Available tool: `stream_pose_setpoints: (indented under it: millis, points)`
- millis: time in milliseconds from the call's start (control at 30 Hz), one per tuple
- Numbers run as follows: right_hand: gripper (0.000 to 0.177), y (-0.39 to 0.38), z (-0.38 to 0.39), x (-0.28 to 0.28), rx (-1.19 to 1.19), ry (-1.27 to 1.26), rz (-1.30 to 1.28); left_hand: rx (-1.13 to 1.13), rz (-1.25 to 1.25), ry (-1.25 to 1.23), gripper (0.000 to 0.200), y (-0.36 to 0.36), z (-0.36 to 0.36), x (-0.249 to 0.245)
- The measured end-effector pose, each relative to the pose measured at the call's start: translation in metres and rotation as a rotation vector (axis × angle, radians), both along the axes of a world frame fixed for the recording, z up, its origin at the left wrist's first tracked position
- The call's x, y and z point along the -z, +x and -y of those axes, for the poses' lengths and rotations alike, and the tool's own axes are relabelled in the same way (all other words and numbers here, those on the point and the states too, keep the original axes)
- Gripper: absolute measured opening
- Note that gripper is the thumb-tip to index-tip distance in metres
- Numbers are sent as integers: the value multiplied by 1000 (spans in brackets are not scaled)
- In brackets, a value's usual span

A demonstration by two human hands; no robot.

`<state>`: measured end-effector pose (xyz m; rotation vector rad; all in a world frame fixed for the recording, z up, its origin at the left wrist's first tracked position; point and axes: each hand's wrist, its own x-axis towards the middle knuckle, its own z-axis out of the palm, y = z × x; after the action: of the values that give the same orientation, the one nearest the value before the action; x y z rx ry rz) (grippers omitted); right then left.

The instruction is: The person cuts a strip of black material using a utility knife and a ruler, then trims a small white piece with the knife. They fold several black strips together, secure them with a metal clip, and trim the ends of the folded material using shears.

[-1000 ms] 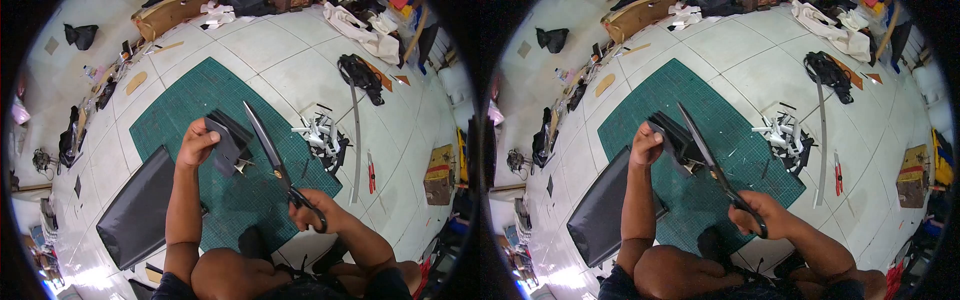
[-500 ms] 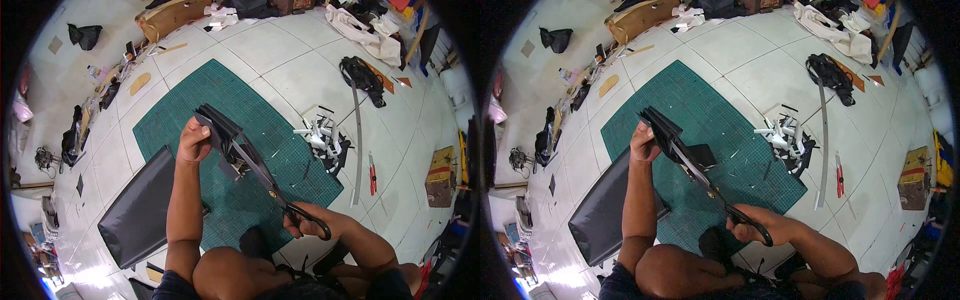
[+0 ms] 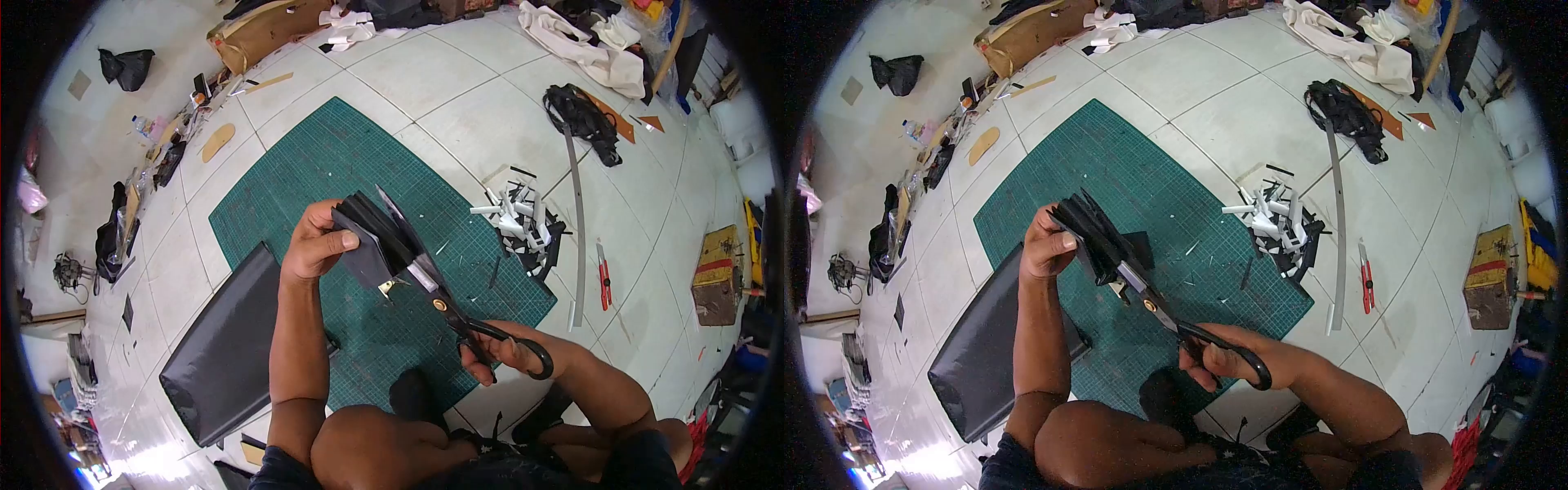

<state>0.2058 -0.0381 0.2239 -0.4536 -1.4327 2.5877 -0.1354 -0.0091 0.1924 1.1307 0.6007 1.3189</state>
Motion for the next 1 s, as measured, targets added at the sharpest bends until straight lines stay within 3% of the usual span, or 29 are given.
stream_pose_setpoints:
  millis: [233,533,667,733,833,1000]
  points:
    - [48,1,11,-2,93,19,125,-15,-36,-47,24,-2,3,4]
    - [47,-21,2,-1,111,-66,-11,1,-121,-76,23,2,7,5]
    - [52,-24,3,-2,100,1,62,13,-103,-71,21,3,6,1]
    - [61,-21,4,-9,90,85,170,-11,-46,-48,22,-3,5,8]
    - [52,-12,6,-11,61,154,138,-96,96,-1,30,-18,1,19]
    - [63,7,7,12,-65,-47,25,-275,236,54,32,-33,0,26]
